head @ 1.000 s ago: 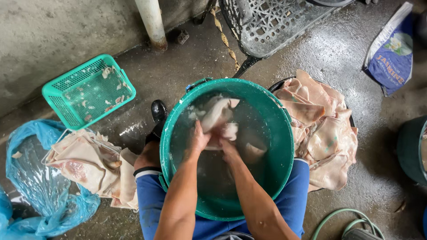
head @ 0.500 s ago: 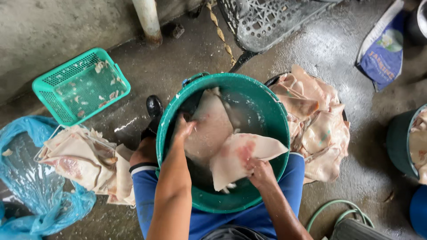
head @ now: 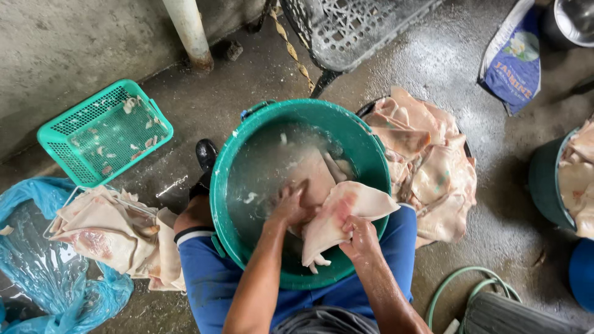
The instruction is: The person is washing pieces of animal skin by hand in a bucket of water and moving them into a basin.
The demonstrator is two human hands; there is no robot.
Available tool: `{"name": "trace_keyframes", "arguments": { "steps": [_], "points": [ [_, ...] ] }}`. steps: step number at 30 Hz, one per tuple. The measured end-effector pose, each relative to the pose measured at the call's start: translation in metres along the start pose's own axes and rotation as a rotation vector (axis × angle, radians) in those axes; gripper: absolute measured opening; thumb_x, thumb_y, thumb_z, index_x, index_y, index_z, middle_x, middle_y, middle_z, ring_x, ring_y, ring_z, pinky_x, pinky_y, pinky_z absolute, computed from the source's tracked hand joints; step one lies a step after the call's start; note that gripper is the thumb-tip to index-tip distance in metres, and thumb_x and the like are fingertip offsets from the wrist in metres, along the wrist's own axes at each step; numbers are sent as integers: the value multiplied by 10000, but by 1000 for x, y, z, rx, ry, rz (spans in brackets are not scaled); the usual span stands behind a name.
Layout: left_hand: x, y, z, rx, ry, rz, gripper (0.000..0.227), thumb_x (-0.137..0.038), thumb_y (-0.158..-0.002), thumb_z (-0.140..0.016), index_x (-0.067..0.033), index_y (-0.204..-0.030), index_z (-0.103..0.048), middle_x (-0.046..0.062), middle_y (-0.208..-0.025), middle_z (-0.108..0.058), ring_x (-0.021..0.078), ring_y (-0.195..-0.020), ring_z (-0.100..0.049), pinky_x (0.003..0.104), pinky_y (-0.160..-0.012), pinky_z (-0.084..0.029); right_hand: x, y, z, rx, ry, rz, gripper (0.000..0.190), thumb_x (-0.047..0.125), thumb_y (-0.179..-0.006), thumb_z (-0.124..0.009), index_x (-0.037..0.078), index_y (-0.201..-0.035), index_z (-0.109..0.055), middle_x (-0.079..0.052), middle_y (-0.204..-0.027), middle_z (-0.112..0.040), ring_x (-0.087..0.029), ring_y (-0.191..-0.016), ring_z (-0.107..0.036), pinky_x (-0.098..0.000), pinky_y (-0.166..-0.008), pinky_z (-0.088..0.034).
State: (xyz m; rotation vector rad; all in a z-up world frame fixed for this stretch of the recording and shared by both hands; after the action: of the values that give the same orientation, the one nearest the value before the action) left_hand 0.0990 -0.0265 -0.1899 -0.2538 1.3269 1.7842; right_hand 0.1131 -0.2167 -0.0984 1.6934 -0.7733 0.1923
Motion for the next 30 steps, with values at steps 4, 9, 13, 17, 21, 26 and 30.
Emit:
{"name": "trace_keyframes", "arguments": {
  "steps": [4, 9, 13, 17, 21, 26, 30],
  "points": [
    [19, -10, -7, 56, 126, 9, 1421, -605, -531, -913, -343, -1666, -99, 293, -1695, 58, 508, -1550, -1, 567, -1226, -189, -15, 22, 58, -95, 95, 85, 135, -4, -699, -602, 17, -829, -634, -92, -868, -621, -228, -767, -620, -396, -552, -449],
    [33, -28, -26, -42, 331, -158, 1523, -496, -451, -1010, -10, -1584, -117, 286, -1628, -196, 401, -1511, -215, 461, -1217, -275, -12, 78, 87, 81, 1330, 919, 164, -2, -619, -739, 46, -693, -601, -84, -714, -685, -192, -705, -700, -336, -643, -542],
    [43, -40, -25, -150, 736, 146, 1361, -467, -449, -897, 85, -1541, -301, 409, -1330, -659, 564, -1202, -628, 587, -961, -523, -26, 60, 98, -75, 73, 147, 162, -9, -709, -586, -3, -815, -709, -68, -750, -716, -202, -681, -647, -339, -556, -478],
    [42, -42, -9, -529, 504, -84, 1106, -428, -587, -1023, 97, -1393, -477, 289, -1285, -632, 381, -1173, -613, 428, -969, -495, -7, 31, 64, 310, 1060, 797, 230, -4, -702, -603, 30, -916, -680, -61, -783, -668, -185, -726, -622, -316, -628, -471],
    [62, -61, -18, -339, 613, -4, 860, -407, -660, -921, 87, -1292, -613, 249, -1215, -699, 319, -1109, -686, 392, -925, -548, -2, -48, 26, 526, 416, 47, 395, 98, -876, -655, -7, -1257, -636, -110, -1034, -704, -231, -912, -674, -378, -758, -531],
    [90, -86, -34, -288, 263, 82, 612, -283, -736, -784, 47, -1237, -663, 262, -1217, -689, 356, -1150, -664, 406, -956, -533, 8, -148, -17, 401, 780, 325, 677, 401, -889, -679, 22, -1429, -525, -147, -1388, -565, -294, -1281, -535, -414, -1005, -442],
    [98, -85, -38, -279, 82, 91, 443, -184, -797, -674, 16, -1192, -702, 272, -1219, -681, 385, -1182, -646, 417, -981, -521, -16, -199, -8, 121, 1272, 400, 776, 535, -876, -628, 40, -1461, -507, -194, -1466, -486, -345, -1352, -450, -408, -1081, -366]
  ]
}}
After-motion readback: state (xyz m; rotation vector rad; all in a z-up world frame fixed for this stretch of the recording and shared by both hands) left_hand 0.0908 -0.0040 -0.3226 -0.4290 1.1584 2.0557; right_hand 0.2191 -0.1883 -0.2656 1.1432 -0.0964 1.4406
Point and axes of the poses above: each hand's wrist, its own y-axis away from the middle knuckle, its own z-axis out of the back of the hand, x = y × z, the point moved 3 cm from there along -y, towards the middle knuckle
